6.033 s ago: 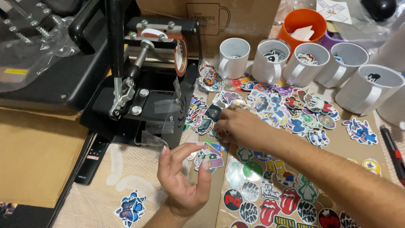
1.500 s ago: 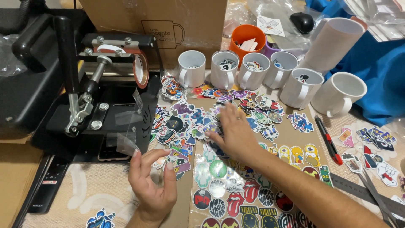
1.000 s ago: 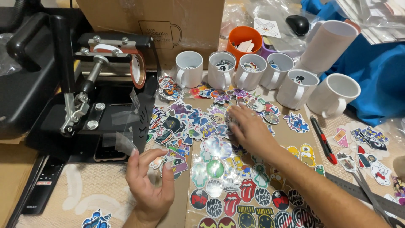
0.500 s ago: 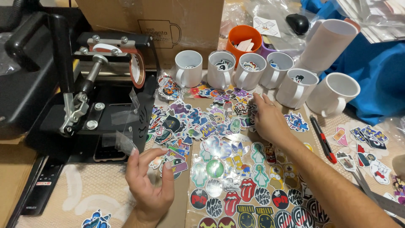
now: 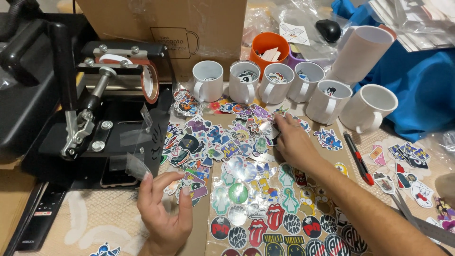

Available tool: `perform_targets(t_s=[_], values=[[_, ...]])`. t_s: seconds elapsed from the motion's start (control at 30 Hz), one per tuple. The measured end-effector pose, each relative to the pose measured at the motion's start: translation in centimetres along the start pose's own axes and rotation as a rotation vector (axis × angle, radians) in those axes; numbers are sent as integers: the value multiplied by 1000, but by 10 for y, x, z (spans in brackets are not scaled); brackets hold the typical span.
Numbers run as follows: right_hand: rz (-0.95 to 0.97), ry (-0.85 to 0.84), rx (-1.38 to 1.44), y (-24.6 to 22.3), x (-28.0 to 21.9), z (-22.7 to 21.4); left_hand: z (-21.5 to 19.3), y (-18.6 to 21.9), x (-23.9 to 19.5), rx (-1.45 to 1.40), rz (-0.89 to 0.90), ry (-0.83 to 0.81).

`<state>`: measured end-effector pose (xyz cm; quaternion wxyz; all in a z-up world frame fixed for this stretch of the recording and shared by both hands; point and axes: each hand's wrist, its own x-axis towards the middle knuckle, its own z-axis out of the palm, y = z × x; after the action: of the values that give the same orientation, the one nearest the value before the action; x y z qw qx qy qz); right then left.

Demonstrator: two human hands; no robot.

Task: The person applies stickers to a cardboard sheet using scissors and tape. They cut tape, place stickers, and smooth them down, occasionally adjusting the sheet and handling multiple sticker designs.

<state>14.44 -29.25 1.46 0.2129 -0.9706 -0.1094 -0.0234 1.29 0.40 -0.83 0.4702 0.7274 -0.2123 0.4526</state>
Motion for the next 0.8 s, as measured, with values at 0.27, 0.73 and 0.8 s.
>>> perform_targets(t_s=[0.27, 0.73, 0.8], values=[[-125, 134, -67, 22, -5, 31, 2, 1, -1, 23, -32, 15], [-92, -101, -92, 27, -30, -8, 5, 0, -3, 41, -39, 17], [-22, -60, -25, 28, -38, -35, 3, 2, -3, 145, -44, 14]])
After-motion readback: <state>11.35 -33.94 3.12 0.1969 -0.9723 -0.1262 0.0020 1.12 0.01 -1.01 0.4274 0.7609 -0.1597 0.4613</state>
